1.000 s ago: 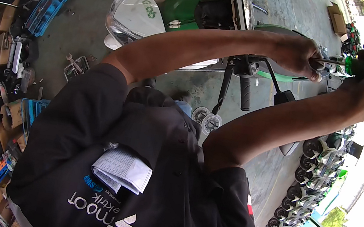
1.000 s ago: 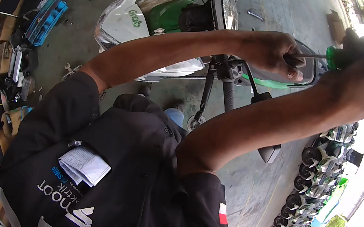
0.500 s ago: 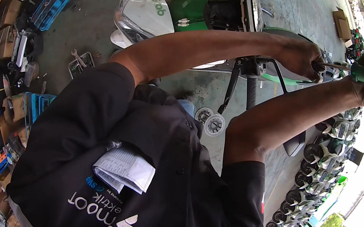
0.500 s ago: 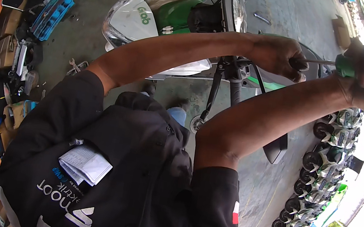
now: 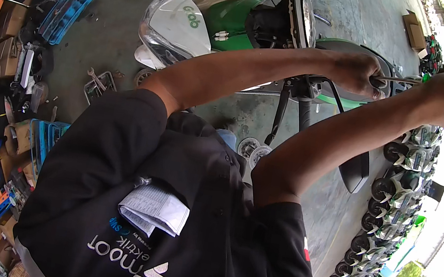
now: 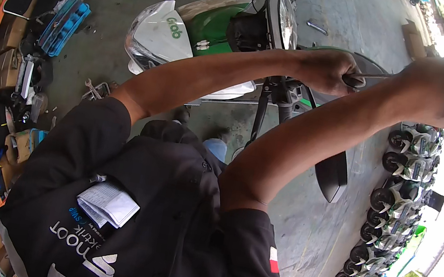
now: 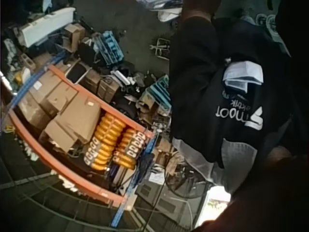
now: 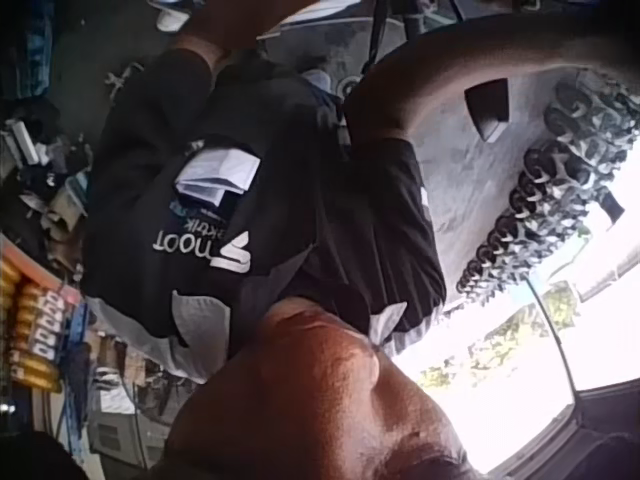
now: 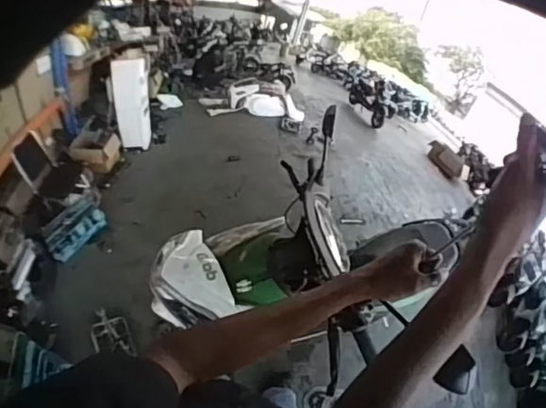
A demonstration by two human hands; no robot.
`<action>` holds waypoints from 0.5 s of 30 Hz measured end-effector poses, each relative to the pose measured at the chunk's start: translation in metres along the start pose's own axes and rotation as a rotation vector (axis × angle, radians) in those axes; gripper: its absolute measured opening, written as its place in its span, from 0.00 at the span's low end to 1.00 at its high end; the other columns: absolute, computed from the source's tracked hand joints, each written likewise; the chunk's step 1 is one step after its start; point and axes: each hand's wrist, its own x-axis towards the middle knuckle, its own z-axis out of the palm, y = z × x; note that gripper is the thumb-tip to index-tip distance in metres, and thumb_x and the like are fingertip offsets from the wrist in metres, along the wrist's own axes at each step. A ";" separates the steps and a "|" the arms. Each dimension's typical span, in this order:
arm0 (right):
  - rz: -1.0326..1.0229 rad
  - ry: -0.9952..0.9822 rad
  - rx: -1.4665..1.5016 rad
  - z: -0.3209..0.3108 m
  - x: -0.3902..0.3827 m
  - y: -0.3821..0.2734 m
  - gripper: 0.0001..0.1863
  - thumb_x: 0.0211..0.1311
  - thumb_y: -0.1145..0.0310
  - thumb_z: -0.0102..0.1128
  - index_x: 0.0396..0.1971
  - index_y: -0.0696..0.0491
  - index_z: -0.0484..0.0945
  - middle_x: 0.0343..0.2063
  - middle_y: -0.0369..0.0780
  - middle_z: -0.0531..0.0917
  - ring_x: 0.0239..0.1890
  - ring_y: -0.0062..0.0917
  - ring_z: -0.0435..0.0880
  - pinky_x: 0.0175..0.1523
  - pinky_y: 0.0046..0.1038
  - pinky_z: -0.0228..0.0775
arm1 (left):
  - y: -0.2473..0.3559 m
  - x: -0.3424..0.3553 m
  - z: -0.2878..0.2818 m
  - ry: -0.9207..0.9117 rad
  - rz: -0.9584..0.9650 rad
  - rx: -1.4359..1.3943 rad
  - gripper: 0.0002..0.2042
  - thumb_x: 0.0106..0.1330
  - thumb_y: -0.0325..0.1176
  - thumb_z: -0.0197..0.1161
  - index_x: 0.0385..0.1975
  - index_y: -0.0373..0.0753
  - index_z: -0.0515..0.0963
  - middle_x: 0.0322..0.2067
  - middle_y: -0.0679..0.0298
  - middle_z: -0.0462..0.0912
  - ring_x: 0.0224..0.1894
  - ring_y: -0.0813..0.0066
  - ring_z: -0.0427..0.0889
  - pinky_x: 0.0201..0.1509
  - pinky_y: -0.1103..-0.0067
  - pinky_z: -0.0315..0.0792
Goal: The person repairs a motorcycle by first applying lubricant from a yellow bottle to the handlebars and then using a screwdriver and a wrench to work on the headlight assembly and handlebars.
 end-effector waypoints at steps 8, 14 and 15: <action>0.374 -0.507 0.863 -0.026 0.047 0.047 0.19 0.68 0.70 0.50 0.49 0.71 0.75 0.33 0.58 0.85 0.31 0.44 0.88 0.46 0.57 0.81 | 0.001 -0.002 0.000 -0.009 0.033 -0.065 0.22 0.66 0.48 0.69 0.20 0.39 0.71 0.19 0.71 0.69 0.24 0.80 0.64 0.31 0.75 0.64; -0.164 -0.507 -0.700 -0.040 0.019 -0.049 0.18 0.66 0.57 0.63 0.41 0.58 0.87 0.29 0.36 0.89 0.37 0.21 0.86 0.57 0.29 0.72 | 0.062 -0.004 0.012 0.412 0.213 0.191 0.21 0.63 0.45 0.70 0.45 0.35 0.75 0.40 0.51 0.84 0.36 0.62 0.87 0.45 0.70 0.79; -0.223 -0.679 -0.682 -0.049 0.038 -0.036 0.18 0.66 0.55 0.62 0.48 0.51 0.86 0.37 0.35 0.89 0.45 0.22 0.85 0.61 0.29 0.69 | 0.077 0.001 0.018 0.588 0.321 0.289 0.19 0.63 0.44 0.69 0.43 0.34 0.76 0.36 0.51 0.84 0.35 0.61 0.88 0.43 0.70 0.80</action>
